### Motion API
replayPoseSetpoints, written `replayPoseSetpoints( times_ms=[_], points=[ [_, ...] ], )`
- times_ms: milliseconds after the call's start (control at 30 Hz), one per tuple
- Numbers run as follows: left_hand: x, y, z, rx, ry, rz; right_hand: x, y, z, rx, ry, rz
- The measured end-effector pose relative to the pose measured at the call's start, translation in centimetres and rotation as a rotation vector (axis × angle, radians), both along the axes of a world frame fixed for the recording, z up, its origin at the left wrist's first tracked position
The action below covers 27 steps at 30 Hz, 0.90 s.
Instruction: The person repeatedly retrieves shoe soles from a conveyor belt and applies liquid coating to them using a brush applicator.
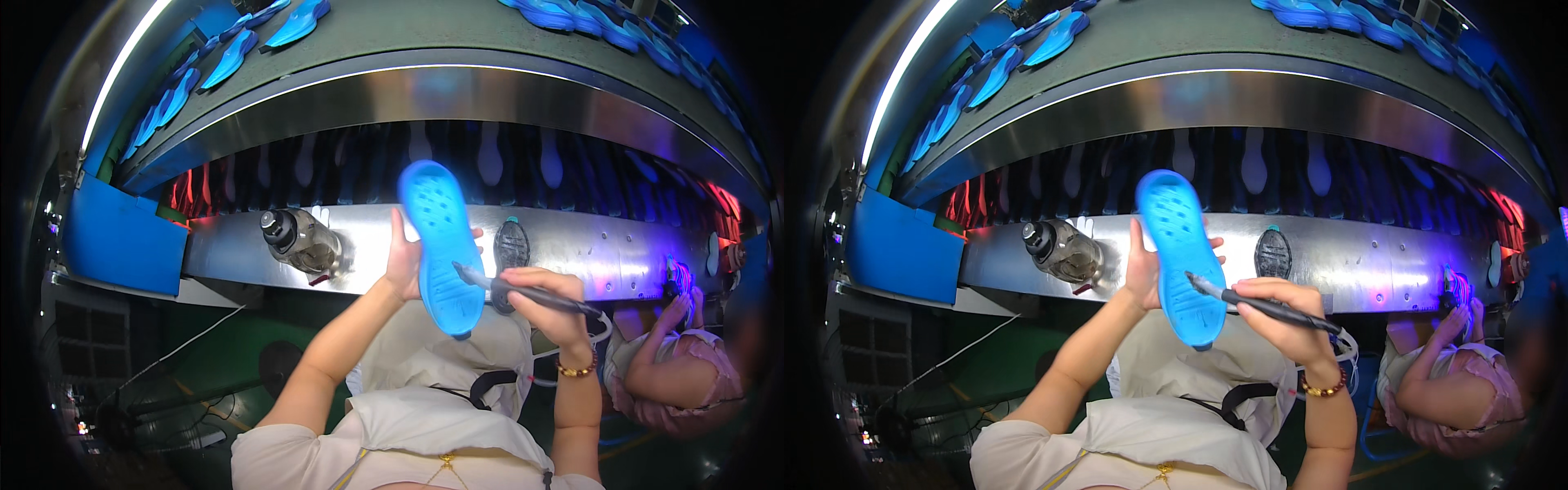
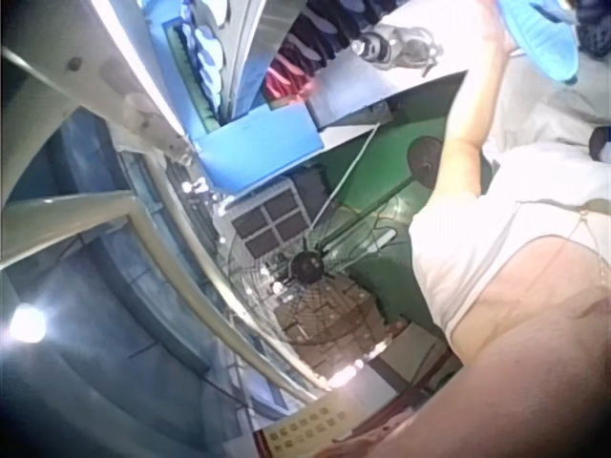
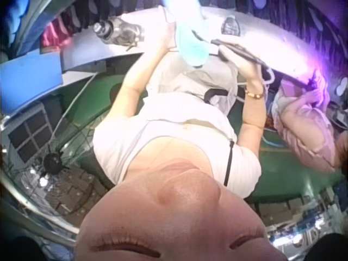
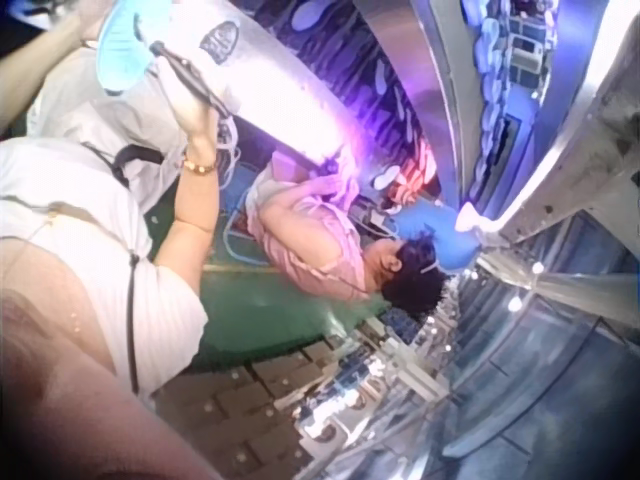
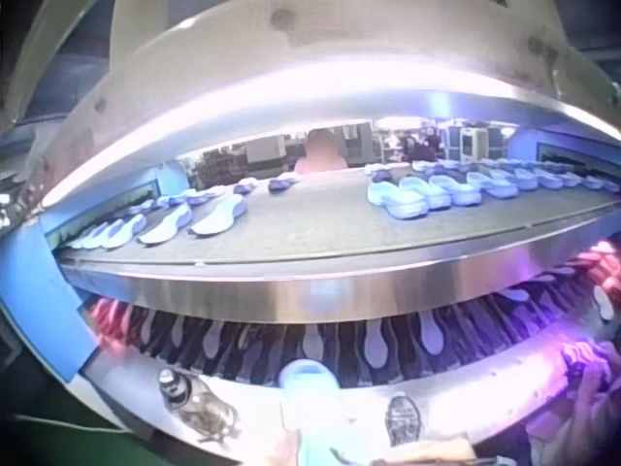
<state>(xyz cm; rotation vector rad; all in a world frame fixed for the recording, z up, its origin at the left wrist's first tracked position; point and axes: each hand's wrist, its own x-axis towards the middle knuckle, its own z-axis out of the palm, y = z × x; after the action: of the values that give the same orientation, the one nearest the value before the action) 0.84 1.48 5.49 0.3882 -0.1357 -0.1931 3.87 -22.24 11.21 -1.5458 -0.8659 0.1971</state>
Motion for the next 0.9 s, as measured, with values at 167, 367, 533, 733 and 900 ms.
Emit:
replayPoseSetpoints(
  times_ms=[167, 367, 533, 733, 900],
  points=[
    [0.3, -3.1, -1.3, 0.113, 0.186, 0.018, 0.8, 2.9, -1.6, -0.044, -0.043, -0.156],
    [0.5, -1.7, -0.9, 0.024, 0.142, 0.108, -2.4, 1.9, 1.9, -0.26, -0.496, 0.226],
    [-0.8, -3.6, 1.1, -0.03, 0.139, 0.121, -1.7, 3.0, 1.6, -0.016, -0.109, -0.051],
    [-0.5, -2.2, 1.0, -0.04, 0.082, 0.191, -1.7, 2.1, 1.8, 0.019, -0.069, 0.256],
    [-0.3, -2.0, 2.1, -0.018, 0.123, 0.233, -1.0, 2.4, 1.5, -0.052, -0.243, 0.146]
  ],
)
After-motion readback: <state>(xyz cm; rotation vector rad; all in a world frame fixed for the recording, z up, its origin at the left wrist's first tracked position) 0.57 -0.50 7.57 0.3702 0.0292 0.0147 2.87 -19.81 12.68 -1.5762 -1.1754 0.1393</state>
